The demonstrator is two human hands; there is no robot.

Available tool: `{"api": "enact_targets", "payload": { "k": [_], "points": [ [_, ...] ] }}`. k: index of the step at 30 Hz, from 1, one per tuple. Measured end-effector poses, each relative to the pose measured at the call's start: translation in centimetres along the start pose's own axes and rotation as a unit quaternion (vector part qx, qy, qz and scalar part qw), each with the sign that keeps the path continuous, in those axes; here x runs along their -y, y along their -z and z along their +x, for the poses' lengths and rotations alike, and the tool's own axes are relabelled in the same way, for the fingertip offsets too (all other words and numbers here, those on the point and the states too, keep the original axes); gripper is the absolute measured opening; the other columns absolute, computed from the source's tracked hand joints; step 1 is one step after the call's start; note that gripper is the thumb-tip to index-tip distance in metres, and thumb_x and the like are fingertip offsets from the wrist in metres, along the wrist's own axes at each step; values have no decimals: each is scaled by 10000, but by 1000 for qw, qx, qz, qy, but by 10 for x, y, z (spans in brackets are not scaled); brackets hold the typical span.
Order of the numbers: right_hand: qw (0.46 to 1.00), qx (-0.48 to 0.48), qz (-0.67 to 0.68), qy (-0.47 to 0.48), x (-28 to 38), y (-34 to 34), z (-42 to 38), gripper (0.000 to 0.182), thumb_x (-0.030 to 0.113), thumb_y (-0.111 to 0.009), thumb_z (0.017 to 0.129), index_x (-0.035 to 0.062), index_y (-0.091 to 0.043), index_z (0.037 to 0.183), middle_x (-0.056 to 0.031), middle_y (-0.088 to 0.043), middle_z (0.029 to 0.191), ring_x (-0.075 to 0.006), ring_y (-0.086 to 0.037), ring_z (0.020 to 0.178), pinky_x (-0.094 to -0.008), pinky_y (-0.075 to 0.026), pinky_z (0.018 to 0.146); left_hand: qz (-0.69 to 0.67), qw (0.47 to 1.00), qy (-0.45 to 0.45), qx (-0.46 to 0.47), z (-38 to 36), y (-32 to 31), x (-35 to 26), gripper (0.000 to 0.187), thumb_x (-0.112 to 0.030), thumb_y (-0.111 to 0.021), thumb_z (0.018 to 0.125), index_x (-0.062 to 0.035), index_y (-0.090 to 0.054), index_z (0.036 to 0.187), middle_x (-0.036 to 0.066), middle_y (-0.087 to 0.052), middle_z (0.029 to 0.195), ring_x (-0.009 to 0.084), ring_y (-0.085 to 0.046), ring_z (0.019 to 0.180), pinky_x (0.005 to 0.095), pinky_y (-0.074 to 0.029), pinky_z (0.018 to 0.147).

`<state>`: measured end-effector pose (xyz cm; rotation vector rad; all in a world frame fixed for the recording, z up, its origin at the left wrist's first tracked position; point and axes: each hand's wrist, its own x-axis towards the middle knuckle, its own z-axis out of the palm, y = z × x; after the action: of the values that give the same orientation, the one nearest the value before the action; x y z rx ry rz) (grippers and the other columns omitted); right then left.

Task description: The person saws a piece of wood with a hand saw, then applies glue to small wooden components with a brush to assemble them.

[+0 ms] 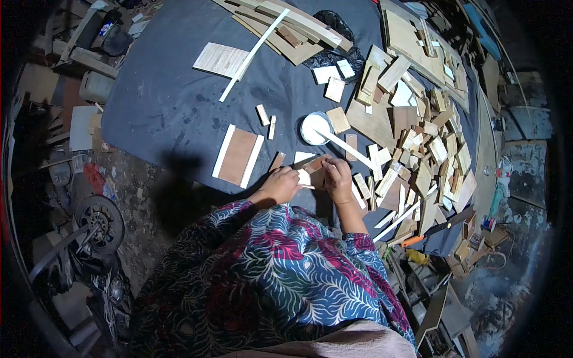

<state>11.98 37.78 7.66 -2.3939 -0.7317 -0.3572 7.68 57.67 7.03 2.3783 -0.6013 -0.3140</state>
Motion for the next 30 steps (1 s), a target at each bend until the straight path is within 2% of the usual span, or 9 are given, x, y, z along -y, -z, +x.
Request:
{"api": "enact_targets", "payload": {
  "k": [3, 4, 5, 6, 7, 9, 13, 16, 30],
  "points": [
    [999, -14, 42, -20, 2, -1, -4, 303, -29, -627, 625, 48, -608, 918, -119, -573, 926, -278, -558, 838, -349, -451, 723, 1, 1000, 10, 16, 0, 0, 0, 214, -191, -582, 767, -3, -610, 867, 103, -574, 957, 261, -495, 954, 353, -410, 827],
    [984, -29, 138, -112, -3, -9, -11, 258, -21, -634, 655, 37, -606, 905, -107, -586, 915, -233, -569, 809, -317, -456, 700, 0, 1000, 8, 13, 0, 0, 0, 218, -192, -579, 771, -1, -610, 871, 104, -574, 967, 262, -494, 957, 354, -408, 831],
    [951, -43, 231, -202, -3, -12, -12, 214, -12, -641, 684, 26, -604, 892, -94, -599, 904, -187, -579, 781, -285, -461, 677, -1, 1000, 7, 9, 0, -1, 0, 221, -193, -576, 775, 2, -610, 874, 106, -574, 977, 263, -493, 959, 354, -407, 834],
    [879, -80, 365, -294, 0, -15, -15, 137, 19, -644, 732, 5, -604, 862, -55, -619, 847, -101, -563, 729, -220, -447, 636, -1, 1000, 7, 10, 0, -2, 1, 221, -193, -576, 775, 2, -610, 874, 106, -574, 977, 263, -493, 959, 354, -407, 834],
    [879, -80, 365, -295, -2, -14, -16, 137, 19, -644, 732, 5, -604, 862, -55, -619, 847, -101, -563, 729, -220, -447, 636, -1, 1000, 6, 8, 0, -2, 1, 224, -193, -573, 778, 4, -610, 880, 108, -573, 984, 264, -493, 961, 356, -406, 837],
    [787, -29, 451, -420, -6, -10, -18, 125, 1, -640, 735, -1, -607, 856, -31, -618, 799, -80, -555, 722, -202, -442, 649, -1, 1000, 4, 7, 0, -2, 1, 227, -193, -570, 782, 6, -609, 885, 111, -572, 992, 266, -492, 962, 358, -405, 840],
    [694, -66, 576, -427, 1, -5, -13, 141, -21, -625, 746, -13, -601, 886, -70, -632, 818, -115, -585, 724, -225, -460, 673, -3, 1000, 8, 5, 0, -2, 1, 228, -191, -566, 787, 9, -606, 888, 115, -567, 994, 270, -491, 964, 361, -404, 841],
    [664, -50, 603, -438, -1, -3, -14, 130, -24, -585, 773, 3, -580, 900, -81, -630, 837, -160, -608, 756, -276, -487, 719, -6, 1000, 12, 10, 0, -2, 0, 227, -191, -566, 787, 10, -605, 883, 116, -566, 995, 270, -491, 963, 361, -404, 840],
    [629, -81, 631, -447, 8, 2, -8, 76, -25, -598, 766, -22, -582, 840, -94, -625, 806, -167, -608, 720, -254, -491, 682, -4, 1000, 2, -4, -1, -5, 2, 221, -190, -577, 773, 7, -607, 869, 111, -567, 991, 268, -494, 961, 362, -407, 833]
  ]
}}
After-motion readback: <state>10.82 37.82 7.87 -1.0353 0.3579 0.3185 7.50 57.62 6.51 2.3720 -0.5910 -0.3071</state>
